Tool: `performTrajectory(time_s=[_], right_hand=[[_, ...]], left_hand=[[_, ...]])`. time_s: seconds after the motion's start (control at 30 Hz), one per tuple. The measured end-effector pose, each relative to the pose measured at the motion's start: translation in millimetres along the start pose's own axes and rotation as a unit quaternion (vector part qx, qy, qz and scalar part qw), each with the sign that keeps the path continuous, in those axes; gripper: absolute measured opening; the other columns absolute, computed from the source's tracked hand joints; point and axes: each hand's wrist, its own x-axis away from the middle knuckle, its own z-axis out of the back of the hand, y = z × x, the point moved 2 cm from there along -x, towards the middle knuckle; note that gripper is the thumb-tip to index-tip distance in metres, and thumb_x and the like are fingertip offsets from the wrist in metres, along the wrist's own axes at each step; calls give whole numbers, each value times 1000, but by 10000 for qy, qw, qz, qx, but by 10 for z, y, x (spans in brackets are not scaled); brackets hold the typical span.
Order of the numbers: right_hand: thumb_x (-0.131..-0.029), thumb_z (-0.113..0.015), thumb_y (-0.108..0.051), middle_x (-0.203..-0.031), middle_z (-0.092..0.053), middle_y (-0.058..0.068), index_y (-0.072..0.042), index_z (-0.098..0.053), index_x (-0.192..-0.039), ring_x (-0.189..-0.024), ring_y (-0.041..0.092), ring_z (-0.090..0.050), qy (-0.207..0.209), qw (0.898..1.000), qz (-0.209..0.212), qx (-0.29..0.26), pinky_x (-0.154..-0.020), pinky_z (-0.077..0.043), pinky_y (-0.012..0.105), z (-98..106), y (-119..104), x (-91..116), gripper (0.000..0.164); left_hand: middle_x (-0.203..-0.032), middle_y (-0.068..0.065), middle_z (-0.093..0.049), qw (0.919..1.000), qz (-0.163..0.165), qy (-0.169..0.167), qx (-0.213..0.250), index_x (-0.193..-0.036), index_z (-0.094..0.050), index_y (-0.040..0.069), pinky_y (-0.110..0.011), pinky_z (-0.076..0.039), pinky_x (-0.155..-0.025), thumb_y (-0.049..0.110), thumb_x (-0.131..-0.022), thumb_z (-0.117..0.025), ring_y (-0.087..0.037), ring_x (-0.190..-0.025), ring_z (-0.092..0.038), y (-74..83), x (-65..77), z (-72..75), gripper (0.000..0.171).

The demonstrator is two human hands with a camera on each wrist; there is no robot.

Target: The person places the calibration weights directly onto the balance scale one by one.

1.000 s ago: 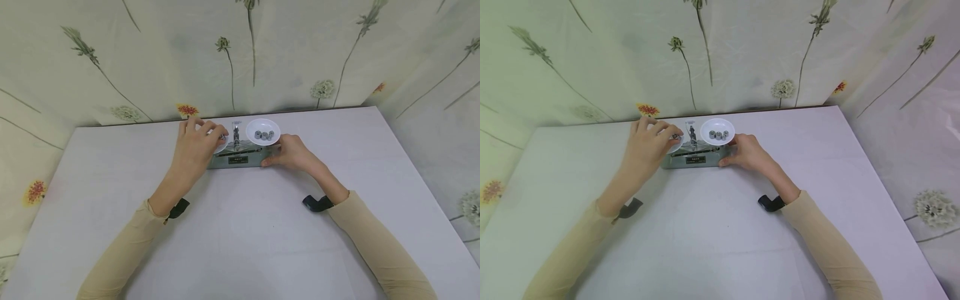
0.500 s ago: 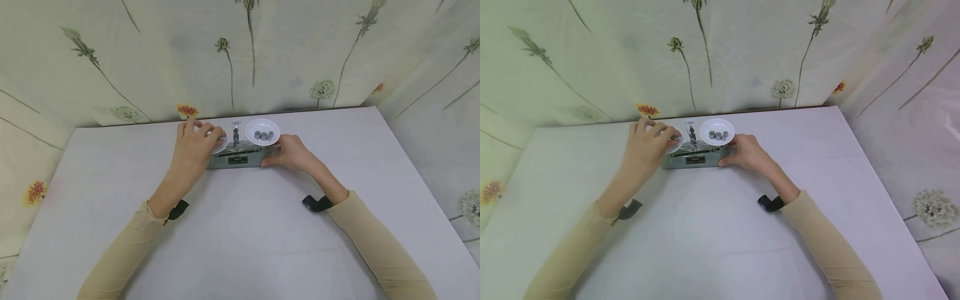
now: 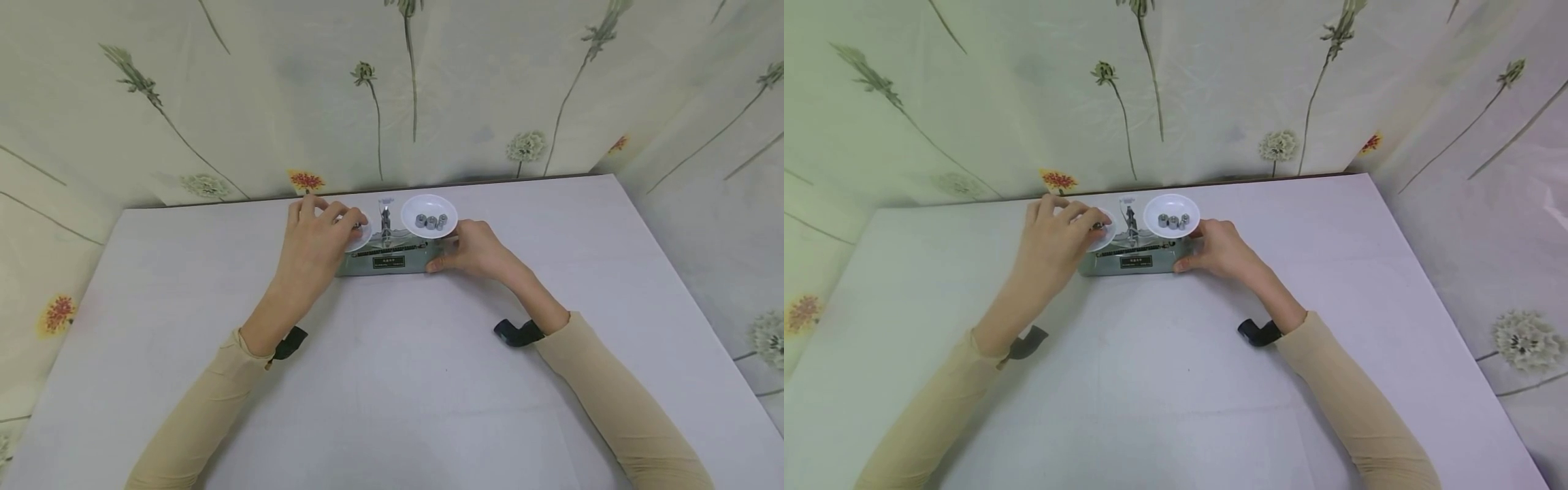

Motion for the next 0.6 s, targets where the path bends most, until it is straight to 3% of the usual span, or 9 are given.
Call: performTrajectory(time_s=[0.3, 0.6], right_hand=[[-77, -100, -24, -142, -71, 19, -8, -64, -144, -133, 43, -66, -20, 10000, -21, -54, -108, -55, 59, 0, -5, 2, 78], [-76, -100, -26, -141, -72, 19, -8, -64, -143, -133, 42, -66, -17, 10000, -43, -47, -108, -55, 58, -1, 10, -8, 78]], left_hand=[[-114, -7, -82, 9997, 102, -214, -7, -116, -75, 18, -53, -47, -100, 23, -102, -74, -41, -117, -65, 14, -6, 14, 15], [-125, -9, -77, 9993, 208, -317, 48, -125, -71, 16, -54, -47, -104, 35, -106, -70, -41, -123, -63, -17, -15, 41, 27]])
